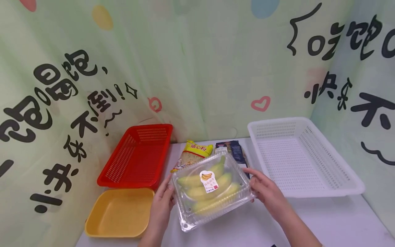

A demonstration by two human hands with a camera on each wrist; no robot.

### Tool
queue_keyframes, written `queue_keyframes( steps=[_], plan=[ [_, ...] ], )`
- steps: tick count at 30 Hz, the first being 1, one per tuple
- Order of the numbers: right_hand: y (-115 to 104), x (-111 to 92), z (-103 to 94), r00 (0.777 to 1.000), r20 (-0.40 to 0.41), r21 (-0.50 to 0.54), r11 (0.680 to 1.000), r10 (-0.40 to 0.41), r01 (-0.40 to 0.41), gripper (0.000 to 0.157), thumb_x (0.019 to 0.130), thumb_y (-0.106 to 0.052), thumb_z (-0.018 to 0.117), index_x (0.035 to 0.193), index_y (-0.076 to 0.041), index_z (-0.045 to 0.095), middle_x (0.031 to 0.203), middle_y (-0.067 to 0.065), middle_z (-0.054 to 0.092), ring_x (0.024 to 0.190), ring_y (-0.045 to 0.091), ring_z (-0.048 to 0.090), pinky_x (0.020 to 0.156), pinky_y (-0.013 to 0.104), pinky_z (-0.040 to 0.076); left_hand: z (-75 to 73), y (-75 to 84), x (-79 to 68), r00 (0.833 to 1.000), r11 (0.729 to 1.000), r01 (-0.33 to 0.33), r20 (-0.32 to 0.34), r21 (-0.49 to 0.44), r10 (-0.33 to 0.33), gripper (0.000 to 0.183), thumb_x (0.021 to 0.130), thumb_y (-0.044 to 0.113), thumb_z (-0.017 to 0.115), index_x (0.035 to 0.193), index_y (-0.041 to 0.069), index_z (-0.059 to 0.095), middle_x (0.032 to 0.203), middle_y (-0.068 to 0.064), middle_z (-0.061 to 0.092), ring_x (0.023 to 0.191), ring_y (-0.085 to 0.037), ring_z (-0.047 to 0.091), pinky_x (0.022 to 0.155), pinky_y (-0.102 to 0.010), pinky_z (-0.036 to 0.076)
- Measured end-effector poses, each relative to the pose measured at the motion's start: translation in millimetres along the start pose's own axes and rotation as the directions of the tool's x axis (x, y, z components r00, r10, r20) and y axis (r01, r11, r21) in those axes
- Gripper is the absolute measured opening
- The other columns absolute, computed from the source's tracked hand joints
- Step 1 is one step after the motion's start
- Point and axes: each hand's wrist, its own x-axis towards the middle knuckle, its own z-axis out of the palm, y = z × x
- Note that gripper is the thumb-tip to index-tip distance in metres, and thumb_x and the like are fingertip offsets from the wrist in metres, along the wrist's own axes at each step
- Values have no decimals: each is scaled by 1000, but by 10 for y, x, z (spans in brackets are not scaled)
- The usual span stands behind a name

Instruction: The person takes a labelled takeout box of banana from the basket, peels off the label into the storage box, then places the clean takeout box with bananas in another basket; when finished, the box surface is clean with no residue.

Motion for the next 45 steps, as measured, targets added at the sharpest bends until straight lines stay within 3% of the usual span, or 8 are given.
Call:
queue_keyframes(
  steps=[9,14,21,25,29,34,38,45],
  plan=[
    [66,-32,4,993,93,12,997,-74,73,45,105,-2,31,150,-4,33,88,-10,46,63,26,27,59,29,46,-45,-62,100,997,999,53,53,-14,-52,48,102,23,49,150,27,43,115,-8,50,84,-13,59,69,-24,53],
    [82,-1,28,997,49,-9,998,-57,58,45,103,-1,36,148,-2,35,93,-10,49,69,11,39,58,31,33,-72,-82,164,995,995,89,55,-50,-86,48,102,19,47,149,26,45,131,-8,52,75,-10,56,60,-19,46],
    [130,56,30,998,67,89,996,7,-13,49,103,-2,40,148,-20,37,96,-10,56,75,-1,54,64,16,45,-86,-144,220,991,992,110,79,-60,-105,45,101,17,46,145,25,51,132,-8,53,81,-8,55,65,-18,48],
    [179,84,25,990,130,148,987,47,-66,49,105,-5,36,150,-26,34,94,-10,59,80,1,61,68,21,54,-97,-200,242,992,993,102,76,-55,-97,46,100,15,48,145,21,51,143,-7,50,97,-7,57,72,-19,50],
    [249,111,17,977,201,177,978,78,-114,52,106,-8,32,154,-28,28,92,-9,63,80,6,66,65,27,58,-113,-266,265,996,997,81,46,12,-82,46,97,15,50,143,18,54,142,-7,54,94,-3,55,70,-15,47],
    [374,131,-23,960,262,184,972,95,-146,59,104,-4,34,156,-28,24,81,-9,59,55,7,51,43,24,42,-140,-385,289,997,997,62,51,40,-64,44,97,14,50,141,16,56,144,-7,53,123,-11,47,90,-16,45],
    [520,150,-74,945,322,234,963,54,-135,62,101,1,30,158,-21,18,89,-2,68,49,9,49,37,40,25,-154,-495,300,989,991,107,107,-77,-99,47,96,12,50,143,9,52,129,-6,55,115,-11,48,90,-19,45],
    [711,198,-109,936,348,248,958,54,-147,60,102,0,30,158,-15,15,101,2,69,51,6,52,36,43,23,-178,-634,325,984,981,114,156,-157,-89,54,90,3,47,144,5,49,117,-1,53,113,-12,47,89,-19,44]
  ],
)
